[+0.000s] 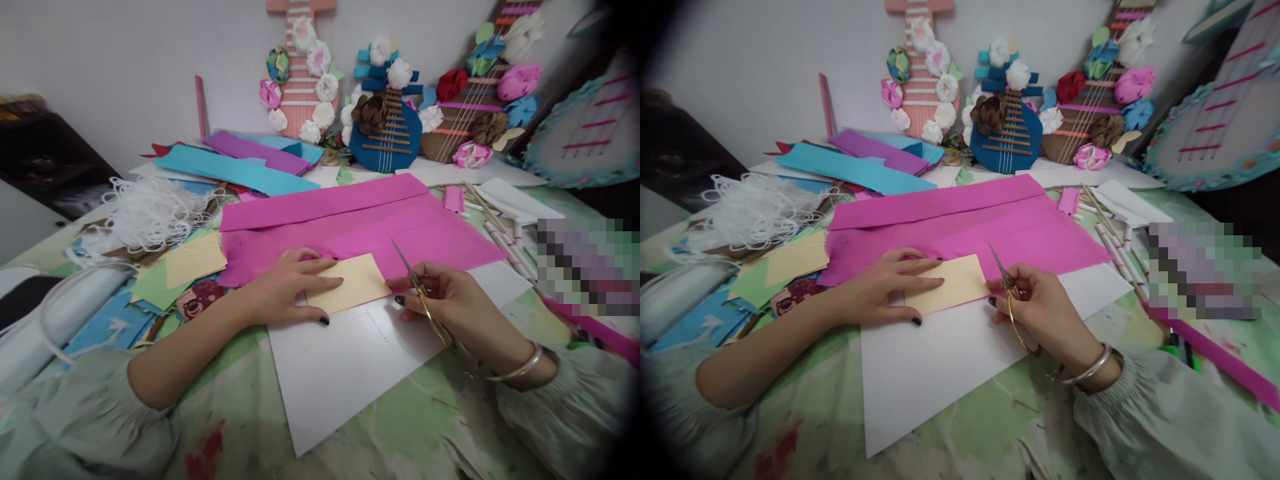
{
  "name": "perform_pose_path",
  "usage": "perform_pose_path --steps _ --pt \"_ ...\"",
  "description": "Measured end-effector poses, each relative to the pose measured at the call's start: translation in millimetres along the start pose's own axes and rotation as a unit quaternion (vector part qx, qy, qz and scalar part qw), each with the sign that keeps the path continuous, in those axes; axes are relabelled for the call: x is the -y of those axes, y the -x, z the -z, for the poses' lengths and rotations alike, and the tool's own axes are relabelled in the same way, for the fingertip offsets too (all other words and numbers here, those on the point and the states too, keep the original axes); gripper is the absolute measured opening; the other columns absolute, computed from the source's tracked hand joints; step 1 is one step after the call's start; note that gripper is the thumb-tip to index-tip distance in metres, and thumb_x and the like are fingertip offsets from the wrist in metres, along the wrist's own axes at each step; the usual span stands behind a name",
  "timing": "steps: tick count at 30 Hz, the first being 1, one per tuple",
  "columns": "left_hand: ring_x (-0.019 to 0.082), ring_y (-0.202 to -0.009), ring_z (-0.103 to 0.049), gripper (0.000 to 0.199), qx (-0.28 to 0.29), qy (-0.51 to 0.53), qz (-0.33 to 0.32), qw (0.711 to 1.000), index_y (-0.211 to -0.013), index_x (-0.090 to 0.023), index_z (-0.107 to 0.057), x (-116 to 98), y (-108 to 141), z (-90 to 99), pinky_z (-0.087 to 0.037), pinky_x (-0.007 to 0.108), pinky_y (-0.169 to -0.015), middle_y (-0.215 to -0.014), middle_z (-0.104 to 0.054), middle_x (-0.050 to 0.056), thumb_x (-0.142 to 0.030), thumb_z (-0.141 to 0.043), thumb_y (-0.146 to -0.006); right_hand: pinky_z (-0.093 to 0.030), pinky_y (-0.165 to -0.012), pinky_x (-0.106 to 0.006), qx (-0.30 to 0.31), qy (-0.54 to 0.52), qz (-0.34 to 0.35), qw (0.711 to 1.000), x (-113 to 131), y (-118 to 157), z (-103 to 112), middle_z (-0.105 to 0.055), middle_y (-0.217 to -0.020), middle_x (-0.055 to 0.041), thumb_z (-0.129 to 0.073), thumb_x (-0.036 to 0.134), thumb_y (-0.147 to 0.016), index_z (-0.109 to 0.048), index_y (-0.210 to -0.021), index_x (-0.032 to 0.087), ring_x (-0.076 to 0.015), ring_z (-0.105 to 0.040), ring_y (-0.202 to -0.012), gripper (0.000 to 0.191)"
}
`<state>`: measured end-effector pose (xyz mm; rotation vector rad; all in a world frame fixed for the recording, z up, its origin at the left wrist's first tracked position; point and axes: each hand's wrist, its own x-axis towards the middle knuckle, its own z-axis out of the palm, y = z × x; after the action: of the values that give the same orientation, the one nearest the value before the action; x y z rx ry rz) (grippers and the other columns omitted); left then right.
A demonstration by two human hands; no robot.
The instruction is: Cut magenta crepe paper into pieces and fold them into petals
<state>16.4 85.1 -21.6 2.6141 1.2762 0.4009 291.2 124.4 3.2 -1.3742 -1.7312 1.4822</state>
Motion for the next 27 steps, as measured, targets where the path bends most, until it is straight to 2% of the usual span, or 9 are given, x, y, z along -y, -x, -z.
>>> perform_pose_path --steps 4,11,18,22,27 --pt "0.033 -0.128 -0.032 0.054 0.001 0.000 -0.002 1.000 -0.129 -0.029 -0.053 0 0 0.1 -0.028 0.053 -0.103 -0.143 -0.042 0.008 -0.052 -0.060 -0.080 -0.054 -0.056 -0.027 0.002 -0.012 0.005 1.000 0 0 0 -0.066 -0.111 -0.0095 -0.069 0.025 -0.066 -0.056 -0.084 0.017 -0.0113 -0.064 -0.055 0.024" --pt "0.032 -0.128 -0.031 0.053 0.011 -0.021 -0.002 1.000 -0.129 -0.029 -0.052 -1 0 1.0 -0.029 0.052 -0.102 -0.144 -0.040 0.009 -0.052 -0.058 -0.082 -0.053 -0.056 -0.026 0.009 0.005 0.007 1.000 -3 -2 2 -0.068 -0.103 -0.0097 -0.070 0.026 -0.066 -0.056 -0.086 0.016 -0.0115 -0.064 -0.055 0.026" --pt "0.032 -0.128 -0.031 0.052 0.015 -0.035 -0.005 0.999 -0.130 -0.028 -0.051 -3 0 2.0 -0.029 0.053 -0.102 -0.144 -0.039 0.009 -0.048 -0.059 -0.082 -0.054 -0.057 -0.026 0.013 -0.001 0.014 1.000 -7 -4 3 -0.066 -0.111 -0.0105 -0.070 0.026 -0.067 -0.054 -0.085 0.017 -0.0116 -0.065 -0.056 0.026" --pt "0.032 -0.129 -0.032 0.049 0.019 -0.040 -0.006 0.999 -0.130 -0.028 -0.051 -6 1 4.1 -0.030 0.053 -0.102 -0.144 -0.039 0.009 -0.045 -0.057 -0.085 -0.054 -0.057 -0.026 0.015 0.013 0.013 1.000 -5 -3 3 -0.067 -0.107 -0.0100 -0.069 0.025 -0.068 -0.054 -0.085 0.017 -0.0121 -0.066 -0.057 0.025" --pt "0.032 -0.133 -0.027 0.044 0.010 -0.041 -0.016 0.999 -0.127 -0.021 -0.053 -16 -1 6.4 -0.027 0.054 -0.105 -0.140 -0.045 0.009 -0.038 -0.054 -0.086 -0.054 -0.058 -0.027 0.017 0.028 0.018 0.999 -7 -4 4 -0.068 -0.101 -0.0089 -0.068 0.024 -0.069 -0.053 -0.085 0.017 -0.0132 -0.067 -0.059 0.023"
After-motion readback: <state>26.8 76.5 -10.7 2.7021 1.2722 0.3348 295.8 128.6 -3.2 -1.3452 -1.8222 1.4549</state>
